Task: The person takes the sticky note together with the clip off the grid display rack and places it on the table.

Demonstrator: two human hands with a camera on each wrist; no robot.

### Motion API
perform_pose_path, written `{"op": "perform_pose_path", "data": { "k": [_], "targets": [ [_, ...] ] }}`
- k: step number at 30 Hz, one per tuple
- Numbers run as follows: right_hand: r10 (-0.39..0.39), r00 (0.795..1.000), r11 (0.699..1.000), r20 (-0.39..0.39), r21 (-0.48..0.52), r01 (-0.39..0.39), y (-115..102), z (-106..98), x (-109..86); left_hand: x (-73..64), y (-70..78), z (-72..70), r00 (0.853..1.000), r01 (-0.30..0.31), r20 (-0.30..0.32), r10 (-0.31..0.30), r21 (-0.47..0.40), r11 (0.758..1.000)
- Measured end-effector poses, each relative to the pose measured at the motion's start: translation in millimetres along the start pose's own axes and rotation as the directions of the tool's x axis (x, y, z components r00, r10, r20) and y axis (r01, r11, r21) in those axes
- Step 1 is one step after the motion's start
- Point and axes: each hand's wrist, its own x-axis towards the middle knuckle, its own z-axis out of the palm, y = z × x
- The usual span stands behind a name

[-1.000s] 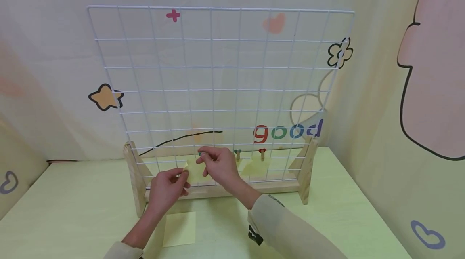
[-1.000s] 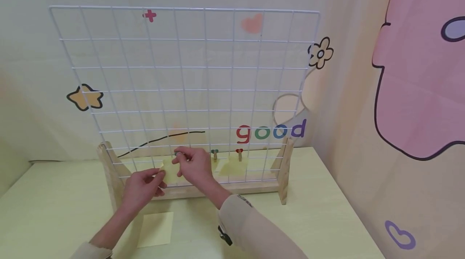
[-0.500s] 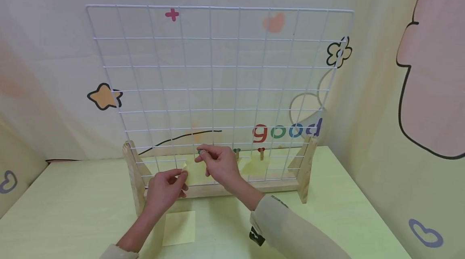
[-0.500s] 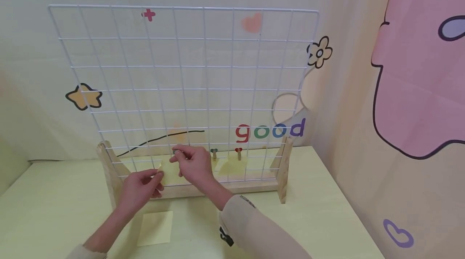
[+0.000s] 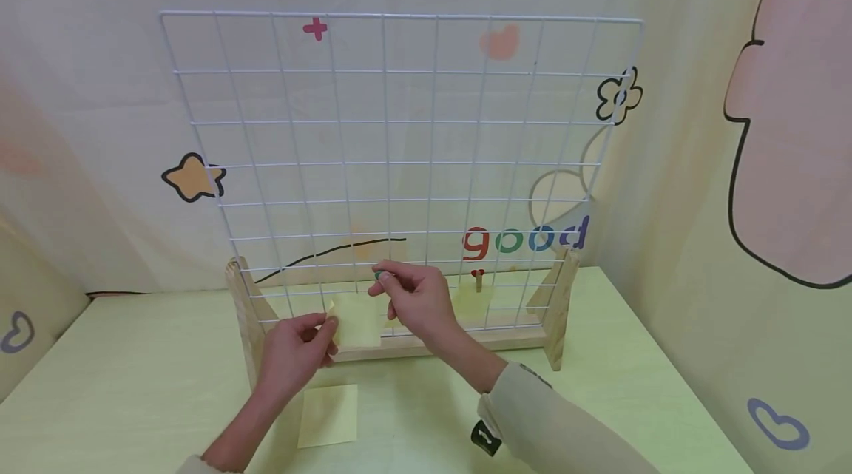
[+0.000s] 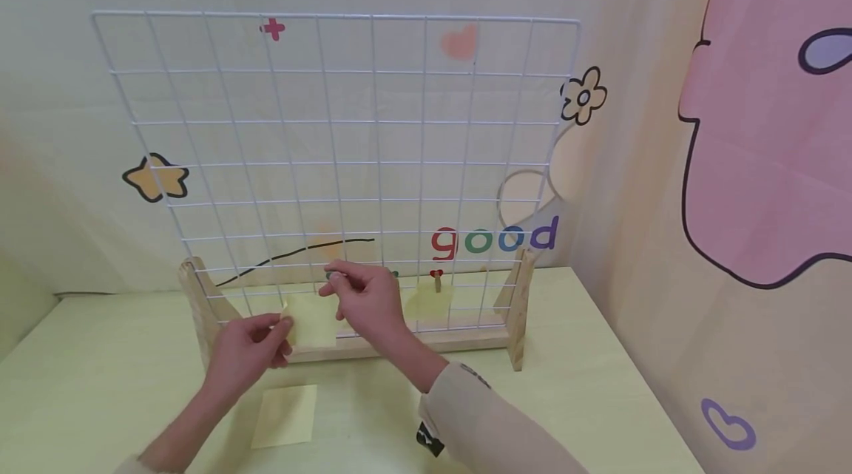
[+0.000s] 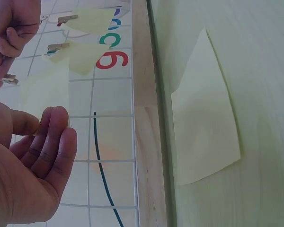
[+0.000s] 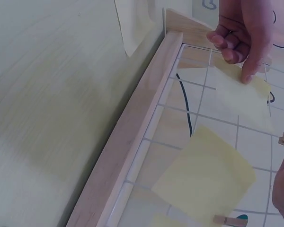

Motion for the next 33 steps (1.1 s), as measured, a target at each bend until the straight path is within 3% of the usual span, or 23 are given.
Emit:
{"op": "perform_pose_path", "data": {
  "k": [7,12,24,33],
  "targets": [
    [-0.004,1.0,1.0,0.007,0.03,0.004,1,-21,-10.5,-10.6,4.3,3.5,1.0,-0.01,0.007,0.01,-0.002,1.0],
    [-0.031,0.999,0.998,0.013,0.057,0.031,5,-41,-19.5,-17.7,6.4,5.7,0.999,-0.036,0.027,0.035,0.054,0.998],
    [0.06,0.998,0.998,0.017,0.032,-0.06,16,-84,-41.4,-32.0,0.3,16.2,0.997,-0.077,0.037,0.071,0.201,0.977],
    [0.131,0.991,0.991,0.027,-0.028,-0.13,26,-105,-55.3,-37.7,-8.8,25.2,0.994,-0.083,0.091,0.065,0.203,0.976]
  ]
}}
